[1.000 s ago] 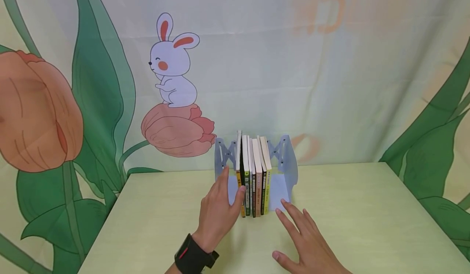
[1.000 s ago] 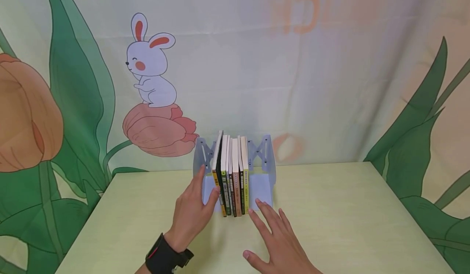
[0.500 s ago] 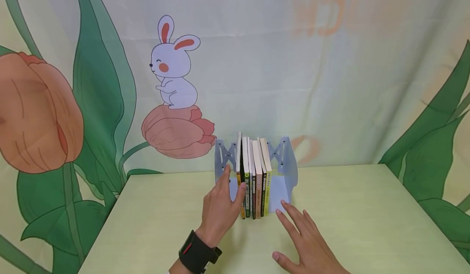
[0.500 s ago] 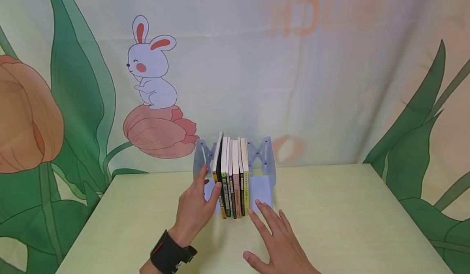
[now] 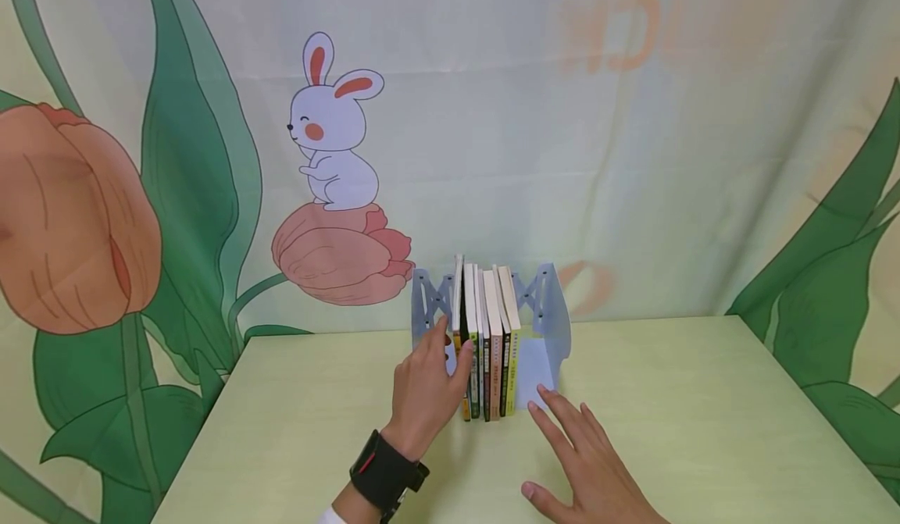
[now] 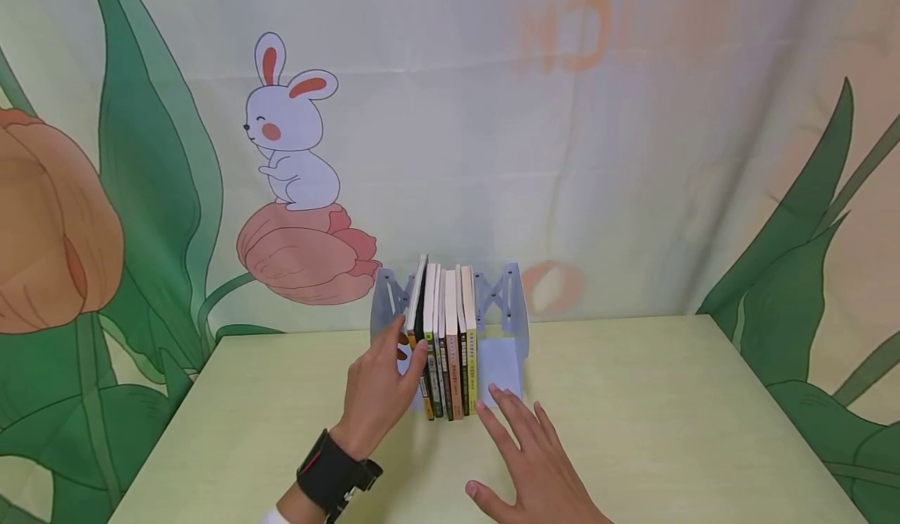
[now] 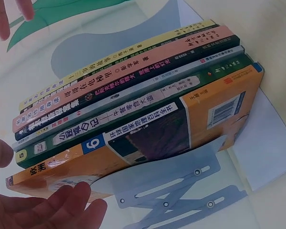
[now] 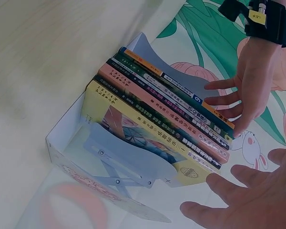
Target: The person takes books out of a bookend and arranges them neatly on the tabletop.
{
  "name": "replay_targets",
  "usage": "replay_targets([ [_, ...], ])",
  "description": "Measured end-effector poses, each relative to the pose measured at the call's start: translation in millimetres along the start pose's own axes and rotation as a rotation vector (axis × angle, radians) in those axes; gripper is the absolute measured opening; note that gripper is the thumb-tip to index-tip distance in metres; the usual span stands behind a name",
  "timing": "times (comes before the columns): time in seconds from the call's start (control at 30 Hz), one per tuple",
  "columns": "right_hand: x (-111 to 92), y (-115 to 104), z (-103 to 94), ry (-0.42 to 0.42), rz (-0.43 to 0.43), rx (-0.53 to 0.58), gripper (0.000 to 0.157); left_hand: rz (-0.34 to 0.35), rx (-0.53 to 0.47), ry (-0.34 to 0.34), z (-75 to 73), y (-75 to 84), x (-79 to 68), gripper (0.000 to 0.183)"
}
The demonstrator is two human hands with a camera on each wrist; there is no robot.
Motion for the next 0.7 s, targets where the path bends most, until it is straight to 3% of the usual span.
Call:
replay_targets([
  [0.7, 0, 3, 1.5, -0.021, 0.04, -0.007, 0.087, 0.047, 0.005, 0.021, 2.3, 2.3, 15.3, 0.047],
])
Point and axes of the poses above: each hand's wrist, its own x-axis towards the middle knuckle, its own z-axis out of the palm, y = z × x, the point moved 9 cm from there along x, towards the middle knuckle, and after that the axes turned 12 degrees about z, right-handed, at the moved point
